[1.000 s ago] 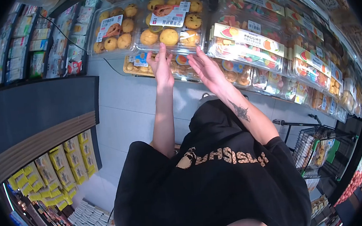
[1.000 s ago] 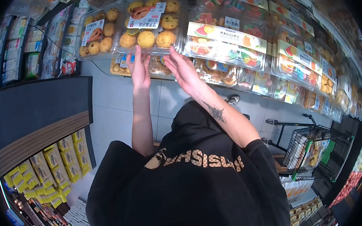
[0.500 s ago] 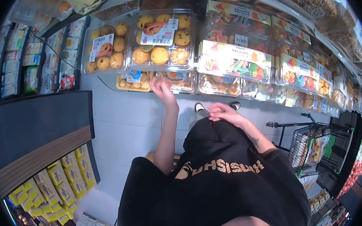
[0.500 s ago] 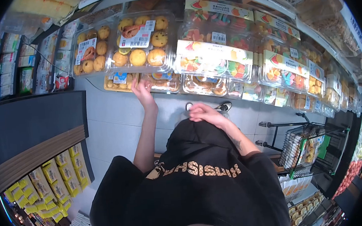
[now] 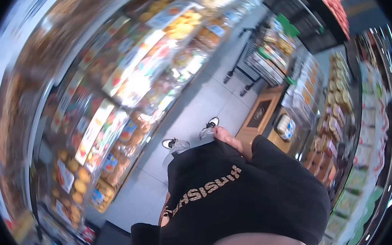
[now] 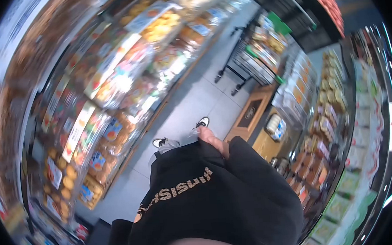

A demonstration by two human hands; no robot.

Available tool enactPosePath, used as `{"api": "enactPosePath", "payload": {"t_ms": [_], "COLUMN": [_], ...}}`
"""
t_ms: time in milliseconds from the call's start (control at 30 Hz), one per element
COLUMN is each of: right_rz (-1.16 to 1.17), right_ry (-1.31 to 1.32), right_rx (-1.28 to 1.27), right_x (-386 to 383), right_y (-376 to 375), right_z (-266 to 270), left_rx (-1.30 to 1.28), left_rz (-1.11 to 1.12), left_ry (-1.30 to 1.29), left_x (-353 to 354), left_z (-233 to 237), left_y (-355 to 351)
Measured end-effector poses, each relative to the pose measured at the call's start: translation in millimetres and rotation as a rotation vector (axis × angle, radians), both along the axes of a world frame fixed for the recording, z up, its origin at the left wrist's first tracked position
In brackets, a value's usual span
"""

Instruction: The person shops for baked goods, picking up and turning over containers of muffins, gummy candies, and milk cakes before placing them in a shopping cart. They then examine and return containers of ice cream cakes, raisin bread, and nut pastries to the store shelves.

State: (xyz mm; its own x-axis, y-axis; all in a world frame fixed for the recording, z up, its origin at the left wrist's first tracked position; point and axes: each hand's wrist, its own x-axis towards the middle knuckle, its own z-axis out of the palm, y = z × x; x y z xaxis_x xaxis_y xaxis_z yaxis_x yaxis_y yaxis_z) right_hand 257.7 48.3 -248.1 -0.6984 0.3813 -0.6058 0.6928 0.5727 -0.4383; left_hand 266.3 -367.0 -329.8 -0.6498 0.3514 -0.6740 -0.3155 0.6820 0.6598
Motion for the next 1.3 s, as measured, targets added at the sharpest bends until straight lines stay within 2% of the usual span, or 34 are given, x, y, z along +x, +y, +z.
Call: {"api": "enactPosePath", "payload": {"t_ms": [33,67,200,233,267,300,367,433,500,567,600,667,700,767,867,1000,1100,1200,1233,1300], "right_rz": [0.049,-0.044,-0.217,-0.35,-0.479,-0.603,-0.645,-0.506,-0.588,-0.709,-0.76,-0.801,-0.79,-0.774,-0.727,-0.625,-0.63,-0.713,-0.745,-0.747], "right_ry": [0.085,0.135,0.139,0.172,0.202,0.23,0.175,0.24,0.43,0.546,0.592,0.662,0.678,0.638,0.53,0.447,0.387,0.335,0.32,0.354], "right_rx": [-0.129,-0.229,-0.312,-0.342,-0.369,-0.394,-0.442,-0.043,0.112,0.221,0.264,0.391,0.476,0.519,0.538,0.585,0.59,0.54,0.505,0.557], "right_x": [4,11,31,37,44,53,62,66,56,41,34,24,21,19,27,33,23,13,11,4], "right_y": [6,9,33,45,59,75,114,168,230,297,330,391,410,439,468,471,486,505,510,522], "right_z": [-5,-8,-9,-9,-8,-9,-18,0,-5,29,29,39,50,52,26,25,36,34,30,29], "left_rx": [-0.031,-0.07,-0.245,-0.092,-0.075,-0.009,0.048,0.07,0.121,0.127,0.123,0.128,0.162,0.125,0.113,0.177,0.193,0.289,0.289,0.394], "left_rz": [0.03,0.076,0.353,0.665,0.643,0.553,0.451,0.546,0.556,0.189,0.181,-0.092,0.04,-0.027,-0.176,-0.269,-0.365,-0.584,-0.593,-0.689], "left_ry": [-0.052,-0.099,-0.238,-0.357,-0.383,-0.319,-0.248,-0.187,-0.148,-0.067,-0.063,0.007,-0.131,-0.092,0.005,-0.021,-0.024,0.238,0.226,0.488], "left_x": [-12,-23,-78,-94,-119,-138,-159,-160,-139,-130,-130,-136,-141,-152,-163,-182,-206,-229,-237,-253], "left_z": [15,31,96,54,36,38,50,79,117,88,90,113,126,126,90,85,103,134,148,168], "left_y": [3,9,72,67,70,86,143,225,307,340,361,414,436,463,496,581,658,731,753,796]}}
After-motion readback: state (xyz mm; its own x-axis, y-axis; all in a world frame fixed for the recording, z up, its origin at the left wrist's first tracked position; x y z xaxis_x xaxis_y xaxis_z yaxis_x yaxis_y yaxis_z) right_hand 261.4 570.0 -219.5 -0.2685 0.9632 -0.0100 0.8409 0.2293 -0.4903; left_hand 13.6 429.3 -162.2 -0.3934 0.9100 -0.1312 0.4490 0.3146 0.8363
